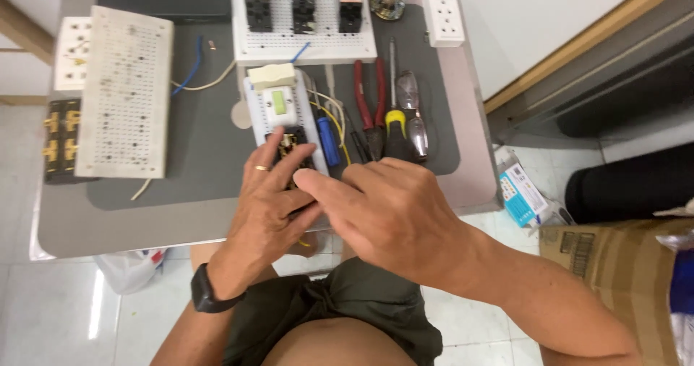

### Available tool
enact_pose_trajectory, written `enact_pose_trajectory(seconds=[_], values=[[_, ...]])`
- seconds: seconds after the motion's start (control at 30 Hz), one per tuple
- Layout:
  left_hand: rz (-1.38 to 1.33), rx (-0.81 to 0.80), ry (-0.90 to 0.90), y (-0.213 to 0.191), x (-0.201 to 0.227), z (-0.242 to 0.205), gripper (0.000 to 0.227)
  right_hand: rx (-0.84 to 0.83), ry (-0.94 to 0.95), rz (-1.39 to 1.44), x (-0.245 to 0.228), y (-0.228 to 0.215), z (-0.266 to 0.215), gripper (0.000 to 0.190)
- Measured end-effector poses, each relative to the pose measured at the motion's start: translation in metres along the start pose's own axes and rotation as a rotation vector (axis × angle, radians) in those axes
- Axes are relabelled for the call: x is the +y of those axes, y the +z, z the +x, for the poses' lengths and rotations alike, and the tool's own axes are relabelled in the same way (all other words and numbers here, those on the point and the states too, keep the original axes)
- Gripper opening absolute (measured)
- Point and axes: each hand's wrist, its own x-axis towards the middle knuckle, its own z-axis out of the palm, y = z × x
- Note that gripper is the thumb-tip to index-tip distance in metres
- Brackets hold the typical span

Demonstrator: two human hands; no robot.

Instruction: The person uses a screwdriver to unscrew and remove the faceplate of a white electrical outlet. They then manipulate the internal wiring and components, using the screwdriver to tighten connections on the metal terminals inside the device.

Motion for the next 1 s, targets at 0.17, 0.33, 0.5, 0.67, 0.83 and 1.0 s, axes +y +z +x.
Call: enact_pose_trajectory(seconds=[0.17, 0.33, 0.5, 0.67, 0.83, 1.0], values=[[0.059, -0.015, -0.017, 0.002, -0.003, -0.001, 0.018, -0.057, 0.0, 0.061, 0.003, -0.002, -0.006, 0.039], [0.0, -0.086, 0.041, -0.006, 0.002, 0.007, 0.013, -0.025, 0.094, 0.039, 0.003, -0.004, -0.007, 0.031], [0.052, -0.146, 0.153, -0.007, -0.003, 0.013, 0.019, -0.04, 0.091, 0.041, 0.001, -0.004, -0.009, 0.022], [0.153, -0.16, 0.306, -0.008, -0.003, 0.022, 0.036, -0.035, 0.035, 0.138, 0.0, -0.005, -0.014, 0.048], [0.265, -0.202, 0.441, -0.011, -0.004, 0.031, 0.039, 0.02, 0.044, 0.036, 0.003, -0.002, -0.022, 0.029], [0.181, -0.343, 0.317, -0.027, -0.004, 0.033, 0.029, 0.055, 0.099, 0.112, 0.004, -0.001, -0.027, 0.036]])
